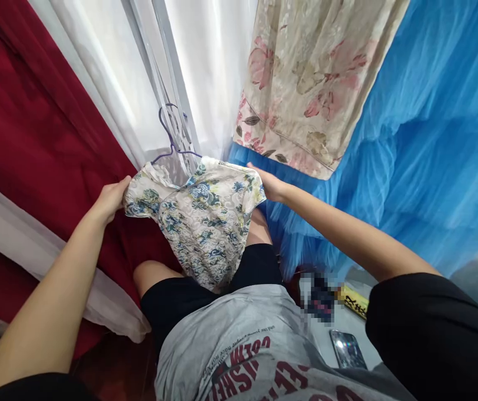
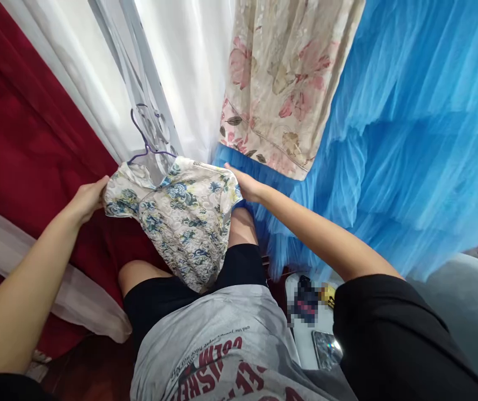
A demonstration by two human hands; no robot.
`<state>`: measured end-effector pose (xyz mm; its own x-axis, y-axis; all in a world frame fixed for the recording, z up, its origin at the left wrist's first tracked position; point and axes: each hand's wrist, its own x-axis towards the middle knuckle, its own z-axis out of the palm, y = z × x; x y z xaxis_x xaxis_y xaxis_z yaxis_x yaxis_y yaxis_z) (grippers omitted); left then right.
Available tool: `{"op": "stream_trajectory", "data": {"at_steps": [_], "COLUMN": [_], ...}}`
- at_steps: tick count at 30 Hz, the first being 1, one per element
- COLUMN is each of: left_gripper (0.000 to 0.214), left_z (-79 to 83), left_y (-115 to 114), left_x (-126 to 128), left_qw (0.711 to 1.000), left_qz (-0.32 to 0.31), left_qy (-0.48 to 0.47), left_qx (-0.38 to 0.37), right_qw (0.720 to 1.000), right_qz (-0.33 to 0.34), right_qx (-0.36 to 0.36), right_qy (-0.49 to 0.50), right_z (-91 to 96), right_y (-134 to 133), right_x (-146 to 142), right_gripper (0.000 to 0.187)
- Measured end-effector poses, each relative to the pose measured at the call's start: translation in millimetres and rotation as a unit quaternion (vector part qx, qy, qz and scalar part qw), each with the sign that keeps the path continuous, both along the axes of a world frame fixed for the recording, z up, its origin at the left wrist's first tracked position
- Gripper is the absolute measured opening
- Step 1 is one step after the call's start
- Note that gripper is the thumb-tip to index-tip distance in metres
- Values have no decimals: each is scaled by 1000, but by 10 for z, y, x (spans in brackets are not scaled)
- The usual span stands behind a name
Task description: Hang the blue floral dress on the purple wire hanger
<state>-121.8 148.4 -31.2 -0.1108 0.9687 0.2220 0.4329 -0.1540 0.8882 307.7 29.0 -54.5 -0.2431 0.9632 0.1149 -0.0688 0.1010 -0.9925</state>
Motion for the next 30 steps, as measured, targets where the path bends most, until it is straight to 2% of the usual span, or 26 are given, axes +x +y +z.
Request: {"op": "stream_trajectory", "data": {"at_steps": [3, 6, 8, 11, 13, 15, 17, 20, 23, 26, 28, 30], "left_gripper": [55, 54, 52, 45, 42, 39, 35, 35, 33, 27, 29, 30], "left_z": [-144, -224, -237, -214, -188, -170, -171, -210, -286, -384, -456, -524], "left_y": [-112, -299, -452, -698, -839, -930, -946, -822, -614, -486, -493, -572], "left_x": [-169, -250, -254, -237, -241, -258, -274, -246, -132, 17, 103, 165], "left_qw": [996, 988, 982, 974, 969, 963, 959, 956, 962, 967, 969, 974], "left_qz": [-45, -49, -44, -61, -77, -76, -44, 24, 29, 15, 44, 63], "left_qy": [49, 75, 68, 65, 95, 148, 190, 198, 161, 130, 119, 104], "left_qx": [59, 126, 168, 208, 213, 210, 208, 213, 217, 218, 211, 190], "right_qw": [991, 969, 961, 947, 937, 934, 939, 943, 957, 976, 976, 963], "right_qz": [-46, -77, -111, -189, -233, -249, -237, -217, -176, -94, -45, 47], "right_qx": [121, 219, 246, 261, 256, 241, 229, 236, 226, 194, 211, 253], "right_qy": [-44, -83, -56, 12, 50, 82, 101, 90, 48, 0, -37, -82], "right_z": [170, 295, 353, 475, 584, 685, 750, 803, 897, 1000, 986, 882], "right_y": [-227, -376, -362, -182, -39, 35, -4, -202, -352, -424, -561, -835], "right_x": [59, 52, 15, -86, -186, -312, -451, -639, -748, -806, -864, -958], "right_gripper": [51, 47, 46, 43, 42, 43, 46, 47, 52, 70, 68, 59]}}
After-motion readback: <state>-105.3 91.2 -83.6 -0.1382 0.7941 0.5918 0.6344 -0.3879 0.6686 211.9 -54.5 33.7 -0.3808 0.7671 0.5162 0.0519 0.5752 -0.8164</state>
